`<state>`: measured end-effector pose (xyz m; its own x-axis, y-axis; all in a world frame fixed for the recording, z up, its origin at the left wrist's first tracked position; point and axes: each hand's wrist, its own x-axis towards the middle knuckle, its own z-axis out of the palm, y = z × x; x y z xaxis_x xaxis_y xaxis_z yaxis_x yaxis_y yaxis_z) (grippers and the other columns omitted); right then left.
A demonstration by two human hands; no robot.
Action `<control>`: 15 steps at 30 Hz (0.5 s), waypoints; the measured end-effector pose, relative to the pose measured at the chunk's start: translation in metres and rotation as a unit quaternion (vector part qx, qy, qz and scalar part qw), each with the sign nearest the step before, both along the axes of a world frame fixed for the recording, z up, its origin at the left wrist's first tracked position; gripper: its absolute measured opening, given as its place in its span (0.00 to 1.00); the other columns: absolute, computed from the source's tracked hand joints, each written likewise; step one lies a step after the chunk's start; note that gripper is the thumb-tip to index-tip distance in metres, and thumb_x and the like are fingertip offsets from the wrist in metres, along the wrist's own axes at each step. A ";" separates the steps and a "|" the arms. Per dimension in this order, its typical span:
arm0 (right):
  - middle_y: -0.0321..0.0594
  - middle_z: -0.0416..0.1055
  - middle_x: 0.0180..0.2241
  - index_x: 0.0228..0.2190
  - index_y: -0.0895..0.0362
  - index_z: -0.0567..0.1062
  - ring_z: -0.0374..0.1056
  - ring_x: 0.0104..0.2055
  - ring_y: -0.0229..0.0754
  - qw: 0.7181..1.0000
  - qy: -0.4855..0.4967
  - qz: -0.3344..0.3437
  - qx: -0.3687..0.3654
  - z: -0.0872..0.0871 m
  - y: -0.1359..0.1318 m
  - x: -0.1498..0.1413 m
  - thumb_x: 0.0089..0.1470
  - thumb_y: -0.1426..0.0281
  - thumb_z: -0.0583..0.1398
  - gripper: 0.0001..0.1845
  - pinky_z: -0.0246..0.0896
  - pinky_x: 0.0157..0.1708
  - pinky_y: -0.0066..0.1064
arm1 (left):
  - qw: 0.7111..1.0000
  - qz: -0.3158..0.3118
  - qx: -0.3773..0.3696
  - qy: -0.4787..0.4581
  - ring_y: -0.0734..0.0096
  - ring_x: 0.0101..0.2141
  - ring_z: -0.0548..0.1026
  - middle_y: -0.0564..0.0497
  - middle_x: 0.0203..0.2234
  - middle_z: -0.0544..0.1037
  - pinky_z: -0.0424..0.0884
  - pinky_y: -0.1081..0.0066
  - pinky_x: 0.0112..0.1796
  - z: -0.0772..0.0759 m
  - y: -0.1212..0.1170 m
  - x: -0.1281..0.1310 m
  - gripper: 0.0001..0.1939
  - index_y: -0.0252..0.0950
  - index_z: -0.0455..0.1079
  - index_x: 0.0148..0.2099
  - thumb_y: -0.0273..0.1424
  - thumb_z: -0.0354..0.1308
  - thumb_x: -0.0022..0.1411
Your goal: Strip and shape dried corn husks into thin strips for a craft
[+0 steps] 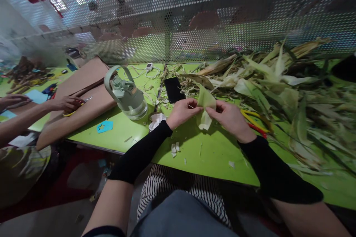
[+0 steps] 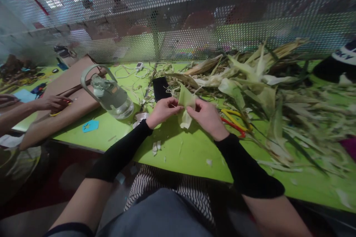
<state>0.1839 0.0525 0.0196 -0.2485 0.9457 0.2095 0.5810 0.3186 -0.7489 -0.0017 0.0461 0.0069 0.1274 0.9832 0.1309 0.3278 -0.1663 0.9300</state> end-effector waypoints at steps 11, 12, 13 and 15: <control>0.40 0.74 0.24 0.28 0.56 0.75 0.65 0.23 0.43 0.999 -0.020 -0.044 0.015 0.007 -0.005 -0.006 0.47 0.63 0.60 0.09 0.58 0.24 0.34 | 0.982 -0.060 -0.110 -0.140 0.79 0.26 0.70 0.53 0.25 0.73 0.70 0.74 0.35 0.006 -0.001 0.000 0.12 0.32 0.71 0.33 0.21 0.45 0.55; 0.41 0.74 0.24 0.28 0.56 0.75 0.65 0.24 0.43 0.999 -0.019 -0.047 0.017 0.006 -0.005 -0.006 0.47 0.63 0.60 0.09 0.58 0.24 0.34 | 0.980 -0.063 -0.114 -0.150 0.79 0.26 0.71 0.53 0.25 0.74 0.70 0.74 0.36 0.006 -0.001 0.001 0.12 0.32 0.71 0.33 0.20 0.46 0.54; 0.41 0.74 0.23 0.27 0.56 0.75 0.65 0.24 0.43 0.998 -0.020 -0.049 0.019 0.006 -0.005 -0.006 0.47 0.63 0.60 0.09 0.58 0.24 0.34 | 0.979 -0.066 -0.115 -0.153 0.79 0.26 0.71 0.53 0.26 0.74 0.70 0.74 0.36 0.006 -0.001 0.001 0.12 0.32 0.71 0.32 0.20 0.46 0.54; 0.40 0.73 0.23 0.26 0.55 0.74 0.65 0.23 0.43 0.998 -0.021 -0.052 0.027 0.006 -0.005 -0.007 0.46 0.64 0.60 0.07 0.58 0.24 0.34 | 0.981 -0.066 -0.113 -0.146 0.79 0.26 0.70 0.54 0.25 0.74 0.69 0.74 0.35 0.007 -0.001 0.001 0.10 0.32 0.71 0.32 0.20 0.48 0.54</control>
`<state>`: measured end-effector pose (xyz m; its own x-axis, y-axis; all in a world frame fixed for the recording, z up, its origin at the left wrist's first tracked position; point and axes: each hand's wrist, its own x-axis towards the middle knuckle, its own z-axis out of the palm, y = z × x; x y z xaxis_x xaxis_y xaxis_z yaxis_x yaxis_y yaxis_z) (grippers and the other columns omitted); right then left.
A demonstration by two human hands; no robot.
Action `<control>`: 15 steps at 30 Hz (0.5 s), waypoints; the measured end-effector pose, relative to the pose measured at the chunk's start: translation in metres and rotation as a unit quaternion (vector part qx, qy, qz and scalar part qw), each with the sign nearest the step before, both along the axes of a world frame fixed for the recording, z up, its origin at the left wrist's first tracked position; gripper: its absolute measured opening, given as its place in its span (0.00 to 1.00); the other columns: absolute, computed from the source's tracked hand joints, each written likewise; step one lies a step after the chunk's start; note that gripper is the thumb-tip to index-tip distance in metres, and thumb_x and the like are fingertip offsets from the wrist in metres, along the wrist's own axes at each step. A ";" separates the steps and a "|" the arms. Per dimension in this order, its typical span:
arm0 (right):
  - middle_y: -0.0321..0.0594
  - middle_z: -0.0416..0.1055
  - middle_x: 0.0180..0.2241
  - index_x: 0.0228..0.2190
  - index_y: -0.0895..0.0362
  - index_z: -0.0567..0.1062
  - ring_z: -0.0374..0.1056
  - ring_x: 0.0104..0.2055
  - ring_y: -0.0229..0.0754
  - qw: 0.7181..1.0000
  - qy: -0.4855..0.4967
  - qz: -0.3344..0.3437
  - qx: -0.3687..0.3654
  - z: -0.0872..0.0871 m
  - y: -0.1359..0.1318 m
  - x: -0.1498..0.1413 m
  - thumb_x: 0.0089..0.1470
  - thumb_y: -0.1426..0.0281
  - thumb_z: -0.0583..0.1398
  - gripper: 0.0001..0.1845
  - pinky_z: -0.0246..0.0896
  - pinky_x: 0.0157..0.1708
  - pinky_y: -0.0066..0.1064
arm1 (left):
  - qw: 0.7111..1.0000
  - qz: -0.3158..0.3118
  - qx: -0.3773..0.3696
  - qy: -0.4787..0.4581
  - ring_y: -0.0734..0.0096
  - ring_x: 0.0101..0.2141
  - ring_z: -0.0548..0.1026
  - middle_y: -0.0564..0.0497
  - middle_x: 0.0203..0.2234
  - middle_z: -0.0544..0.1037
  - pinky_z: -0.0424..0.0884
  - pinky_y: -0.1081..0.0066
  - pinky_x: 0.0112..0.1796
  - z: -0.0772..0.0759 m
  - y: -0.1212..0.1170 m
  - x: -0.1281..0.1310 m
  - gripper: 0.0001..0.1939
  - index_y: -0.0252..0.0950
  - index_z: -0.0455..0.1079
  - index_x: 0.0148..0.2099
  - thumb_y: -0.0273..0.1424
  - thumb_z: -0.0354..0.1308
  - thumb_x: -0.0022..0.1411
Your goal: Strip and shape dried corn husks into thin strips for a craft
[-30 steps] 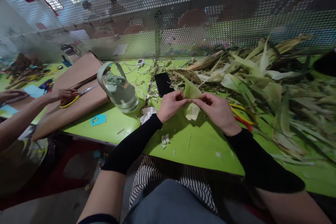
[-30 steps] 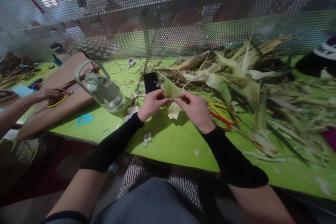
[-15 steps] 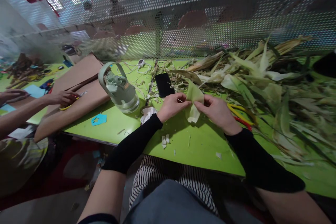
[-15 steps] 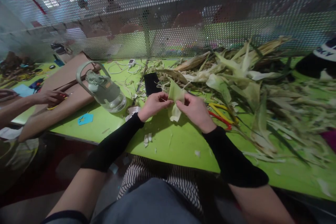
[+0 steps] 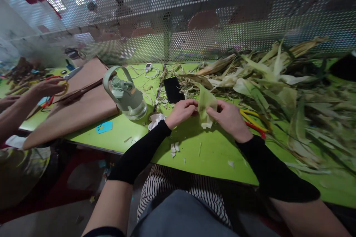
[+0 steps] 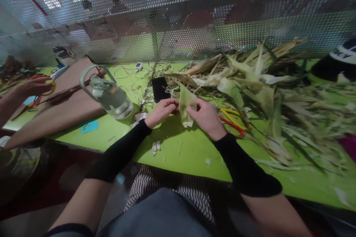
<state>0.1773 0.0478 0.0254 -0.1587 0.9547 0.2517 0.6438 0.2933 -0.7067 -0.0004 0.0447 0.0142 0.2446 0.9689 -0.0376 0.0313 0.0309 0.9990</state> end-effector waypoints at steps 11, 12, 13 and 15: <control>0.38 0.70 0.20 0.24 0.53 0.72 0.62 0.22 0.41 0.999 -0.021 -0.008 0.023 -0.004 0.001 -0.002 0.47 0.62 0.60 0.08 0.54 0.23 0.33 | 0.995 0.013 0.064 0.081 0.79 0.26 0.64 0.57 0.23 0.68 0.60 0.73 0.31 -0.006 -0.001 0.004 0.11 0.34 0.66 0.29 0.32 0.62 0.59; 0.37 0.69 0.20 0.24 0.53 0.71 0.61 0.22 0.41 0.999 -0.025 -0.006 0.024 -0.004 0.001 -0.002 0.47 0.61 0.60 0.09 0.53 0.23 0.32 | 0.994 0.016 0.068 0.089 0.79 0.26 0.63 0.57 0.23 0.67 0.59 0.73 0.31 -0.008 0.000 0.004 0.13 0.34 0.64 0.28 0.33 0.63 0.60; 0.37 0.68 0.19 0.24 0.53 0.70 0.60 0.22 0.41 0.999 -0.028 -0.002 0.025 -0.004 0.000 -0.002 0.48 0.61 0.59 0.09 0.53 0.23 0.32 | 0.993 0.019 0.070 0.096 0.79 0.25 0.62 0.57 0.22 0.66 0.58 0.73 0.31 -0.009 0.001 0.004 0.14 0.34 0.63 0.27 0.34 0.62 0.60; 0.36 0.67 0.19 0.24 0.53 0.70 0.59 0.22 0.40 0.999 -0.031 0.009 0.029 -0.005 0.000 -0.002 0.49 0.60 0.59 0.10 0.52 0.23 0.32 | 0.989 0.030 0.080 0.117 0.78 0.25 0.61 0.58 0.22 0.65 0.56 0.72 0.30 -0.010 0.002 0.003 0.15 0.35 0.62 0.27 0.35 0.62 0.61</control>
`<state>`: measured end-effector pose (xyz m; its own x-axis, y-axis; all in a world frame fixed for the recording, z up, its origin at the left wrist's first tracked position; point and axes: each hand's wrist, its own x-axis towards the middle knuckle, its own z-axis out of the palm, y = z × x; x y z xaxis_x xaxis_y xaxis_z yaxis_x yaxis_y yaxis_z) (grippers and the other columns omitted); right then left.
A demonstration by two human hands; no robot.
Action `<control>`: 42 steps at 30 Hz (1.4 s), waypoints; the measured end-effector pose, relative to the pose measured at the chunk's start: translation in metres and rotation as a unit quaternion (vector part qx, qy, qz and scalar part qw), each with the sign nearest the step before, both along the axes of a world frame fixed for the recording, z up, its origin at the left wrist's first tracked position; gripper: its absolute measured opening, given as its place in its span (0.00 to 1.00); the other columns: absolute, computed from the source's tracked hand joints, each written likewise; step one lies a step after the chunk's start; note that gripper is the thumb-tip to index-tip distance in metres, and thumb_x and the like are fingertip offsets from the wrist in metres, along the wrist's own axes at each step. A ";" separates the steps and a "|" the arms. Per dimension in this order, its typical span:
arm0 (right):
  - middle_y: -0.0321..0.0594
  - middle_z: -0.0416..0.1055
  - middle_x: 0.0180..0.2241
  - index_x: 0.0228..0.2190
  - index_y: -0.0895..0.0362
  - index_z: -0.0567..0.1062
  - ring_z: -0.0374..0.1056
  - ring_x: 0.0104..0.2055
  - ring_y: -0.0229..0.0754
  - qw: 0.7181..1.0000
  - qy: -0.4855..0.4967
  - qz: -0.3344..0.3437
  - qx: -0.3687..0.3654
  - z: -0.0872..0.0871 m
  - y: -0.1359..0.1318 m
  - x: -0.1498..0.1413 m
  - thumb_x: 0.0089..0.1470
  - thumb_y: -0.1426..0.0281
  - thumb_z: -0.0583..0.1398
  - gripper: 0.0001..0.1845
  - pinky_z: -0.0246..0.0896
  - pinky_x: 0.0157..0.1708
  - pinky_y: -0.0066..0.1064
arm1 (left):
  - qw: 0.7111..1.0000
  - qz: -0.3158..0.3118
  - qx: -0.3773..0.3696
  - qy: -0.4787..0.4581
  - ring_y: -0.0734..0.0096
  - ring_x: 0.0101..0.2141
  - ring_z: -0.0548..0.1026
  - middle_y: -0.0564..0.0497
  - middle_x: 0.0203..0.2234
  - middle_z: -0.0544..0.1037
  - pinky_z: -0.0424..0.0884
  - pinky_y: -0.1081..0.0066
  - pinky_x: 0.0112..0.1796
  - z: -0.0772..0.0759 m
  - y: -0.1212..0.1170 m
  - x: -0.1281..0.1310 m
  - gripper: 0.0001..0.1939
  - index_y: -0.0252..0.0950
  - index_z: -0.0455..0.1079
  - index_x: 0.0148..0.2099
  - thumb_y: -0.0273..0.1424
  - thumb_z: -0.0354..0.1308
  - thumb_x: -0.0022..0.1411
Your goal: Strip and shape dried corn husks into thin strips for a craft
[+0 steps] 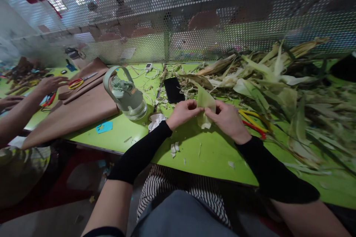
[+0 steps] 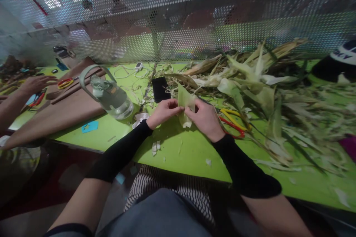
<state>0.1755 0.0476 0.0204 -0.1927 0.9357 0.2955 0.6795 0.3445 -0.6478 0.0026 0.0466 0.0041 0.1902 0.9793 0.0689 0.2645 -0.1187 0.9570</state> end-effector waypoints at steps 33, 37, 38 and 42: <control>0.33 0.60 0.19 0.25 0.53 0.66 0.54 0.21 0.38 1.000 0.006 0.008 0.023 -0.008 -0.001 -0.004 0.53 0.62 0.58 0.10 0.48 0.25 0.33 | 0.990 0.034 0.109 0.085 0.77 0.26 0.58 0.59 0.20 0.60 0.52 0.71 0.30 0.005 -0.004 0.001 0.16 0.37 0.57 0.24 0.29 0.62 0.58; 0.34 0.64 0.21 0.27 0.53 0.69 0.56 0.23 0.38 0.998 0.052 0.032 0.000 -0.012 0.005 0.000 0.53 0.60 0.59 0.10 0.51 0.25 0.32 | 0.998 0.000 0.064 0.016 0.75 0.28 0.64 0.56 0.25 0.70 0.60 0.72 0.34 0.001 -0.001 -0.002 0.06 0.33 0.69 0.32 0.30 0.61 0.59; 0.34 0.65 0.22 0.28 0.53 0.70 0.57 0.24 0.39 0.997 0.068 0.039 -0.011 -0.012 0.006 0.001 0.53 0.59 0.60 0.12 0.53 0.26 0.32 | 0.999 -0.007 0.053 -0.002 0.75 0.30 0.66 0.55 0.27 0.72 0.62 0.72 0.36 0.000 0.000 -0.002 0.06 0.32 0.70 0.35 0.30 0.61 0.59; 0.38 0.71 0.28 0.30 0.54 0.72 0.64 0.29 0.42 0.987 0.135 0.065 -0.049 -0.009 0.006 0.003 0.55 0.52 0.61 0.18 0.58 0.28 0.33 | 0.997 -0.014 0.034 -0.066 0.75 0.31 0.67 0.53 0.30 0.73 0.64 0.71 0.37 -0.003 0.004 -0.005 0.07 0.32 0.70 0.38 0.31 0.61 0.60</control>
